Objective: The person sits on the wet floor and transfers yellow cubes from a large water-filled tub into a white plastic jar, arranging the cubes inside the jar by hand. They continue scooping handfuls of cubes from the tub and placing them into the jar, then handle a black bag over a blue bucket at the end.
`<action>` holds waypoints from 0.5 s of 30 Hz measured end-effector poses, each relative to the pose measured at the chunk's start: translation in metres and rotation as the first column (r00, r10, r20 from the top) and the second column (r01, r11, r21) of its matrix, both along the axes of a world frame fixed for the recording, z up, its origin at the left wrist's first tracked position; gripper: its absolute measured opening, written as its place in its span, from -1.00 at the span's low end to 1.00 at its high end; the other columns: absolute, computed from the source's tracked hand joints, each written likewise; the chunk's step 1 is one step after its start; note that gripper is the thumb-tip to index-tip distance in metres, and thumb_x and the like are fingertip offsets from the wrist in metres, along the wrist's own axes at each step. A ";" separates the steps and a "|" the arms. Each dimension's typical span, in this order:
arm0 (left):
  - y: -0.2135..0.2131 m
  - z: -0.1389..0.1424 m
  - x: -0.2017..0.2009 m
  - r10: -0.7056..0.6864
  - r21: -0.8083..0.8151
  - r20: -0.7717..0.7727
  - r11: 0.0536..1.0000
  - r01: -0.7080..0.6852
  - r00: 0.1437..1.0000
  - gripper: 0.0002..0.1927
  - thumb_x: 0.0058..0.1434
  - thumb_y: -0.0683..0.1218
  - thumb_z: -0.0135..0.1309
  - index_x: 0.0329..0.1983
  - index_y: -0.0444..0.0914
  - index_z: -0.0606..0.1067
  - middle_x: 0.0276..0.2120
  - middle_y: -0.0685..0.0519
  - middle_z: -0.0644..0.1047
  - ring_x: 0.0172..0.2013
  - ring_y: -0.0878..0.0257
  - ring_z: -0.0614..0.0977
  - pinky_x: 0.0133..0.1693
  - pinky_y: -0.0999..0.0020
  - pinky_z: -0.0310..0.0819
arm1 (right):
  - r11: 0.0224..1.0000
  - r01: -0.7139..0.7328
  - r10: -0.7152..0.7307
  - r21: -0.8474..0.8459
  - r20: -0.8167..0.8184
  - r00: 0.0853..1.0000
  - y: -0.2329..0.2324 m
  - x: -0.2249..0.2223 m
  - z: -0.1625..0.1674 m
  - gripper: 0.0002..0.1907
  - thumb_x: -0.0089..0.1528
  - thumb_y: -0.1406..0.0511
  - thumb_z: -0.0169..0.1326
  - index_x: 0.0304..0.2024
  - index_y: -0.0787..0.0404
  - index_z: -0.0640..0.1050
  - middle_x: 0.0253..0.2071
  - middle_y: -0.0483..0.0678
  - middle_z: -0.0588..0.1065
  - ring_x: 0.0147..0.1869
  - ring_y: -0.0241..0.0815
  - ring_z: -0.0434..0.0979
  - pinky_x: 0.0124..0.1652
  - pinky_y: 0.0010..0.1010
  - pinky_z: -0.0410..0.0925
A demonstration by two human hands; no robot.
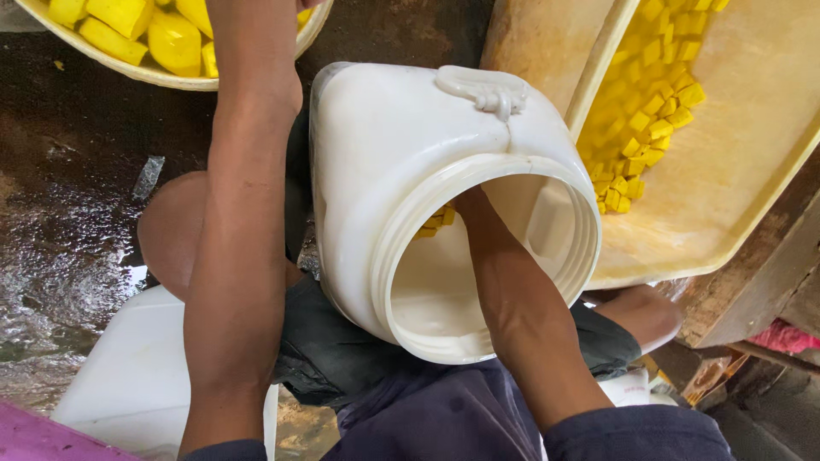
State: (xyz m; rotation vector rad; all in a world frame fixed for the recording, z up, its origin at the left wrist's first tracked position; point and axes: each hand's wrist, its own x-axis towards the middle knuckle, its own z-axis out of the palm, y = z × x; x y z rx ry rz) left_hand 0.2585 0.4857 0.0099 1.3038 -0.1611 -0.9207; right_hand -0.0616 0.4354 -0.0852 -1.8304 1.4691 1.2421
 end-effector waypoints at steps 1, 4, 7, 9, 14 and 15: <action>0.001 0.003 -0.002 -0.010 0.007 0.008 1.000 0.010 1.000 -0.73 0.31 -0.18 0.05 -0.54 -0.15 0.40 -0.57 0.21 0.42 -0.51 0.42 0.37 -0.34 0.42 0.23 | 1.000 -0.007 0.007 0.001 0.002 1.000 0.001 0.003 0.000 -0.27 0.04 0.34 0.24 0.29 0.05 0.41 0.12 0.12 0.54 0.11 0.14 0.60 -0.11 -0.07 0.50; 0.000 0.010 -0.003 -0.017 0.016 0.050 1.000 0.017 0.999 -0.71 0.32 -0.17 0.04 -0.55 -0.13 0.40 -0.60 0.23 0.40 -0.54 0.42 0.33 -0.37 0.44 0.18 | 0.999 -0.038 0.038 0.002 0.034 0.999 -0.002 0.023 -0.003 -0.29 0.05 0.34 0.23 0.29 0.05 0.41 0.12 0.12 0.54 0.11 0.14 0.60 -0.10 -0.07 0.49; -0.005 0.013 0.001 -0.012 -0.056 0.054 0.998 0.015 0.998 -0.72 0.31 -0.19 0.05 -0.56 -0.14 0.40 -0.60 0.21 0.44 -0.55 0.42 0.37 -0.39 0.43 0.18 | 0.997 -0.073 0.073 -0.008 0.076 0.994 -0.004 0.051 -0.012 -0.30 0.06 0.34 0.22 0.28 0.05 0.42 0.12 0.12 0.54 0.11 0.14 0.59 -0.09 -0.07 0.48; -0.008 0.016 0.003 -0.005 -0.072 0.040 0.997 0.008 0.999 -0.70 0.32 -0.18 0.05 -0.56 -0.14 0.39 -0.59 0.21 0.45 -0.55 0.42 0.37 -0.39 0.43 0.16 | 0.996 -0.088 0.088 -0.011 0.078 0.993 -0.006 0.054 -0.011 -0.32 0.07 0.33 0.21 0.28 0.06 0.42 0.12 0.12 0.54 0.12 0.14 0.59 -0.09 -0.07 0.48; -0.002 0.025 -0.001 -0.031 -0.111 0.104 0.993 0.042 0.994 -0.72 0.41 -0.15 0.05 -0.49 -0.17 0.44 -0.52 0.16 0.50 -0.47 0.40 0.46 -0.25 0.44 0.32 | 0.997 -0.075 0.075 0.009 -0.002 0.997 -0.006 0.012 0.010 -0.34 0.09 0.33 0.20 0.27 0.06 0.43 0.11 0.12 0.54 0.12 0.14 0.59 -0.07 -0.06 0.47; -0.002 0.025 -0.001 -0.030 -0.085 0.110 0.996 0.039 0.994 -0.74 0.37 -0.13 0.04 -0.49 -0.15 0.45 -0.54 0.18 0.50 -0.48 0.41 0.46 -0.26 0.45 0.34 | 0.997 -0.077 0.077 0.013 -0.006 0.997 -0.004 0.007 0.014 -0.35 0.09 0.33 0.20 0.27 0.06 0.43 0.11 0.12 0.54 0.13 0.14 0.59 -0.07 -0.06 0.47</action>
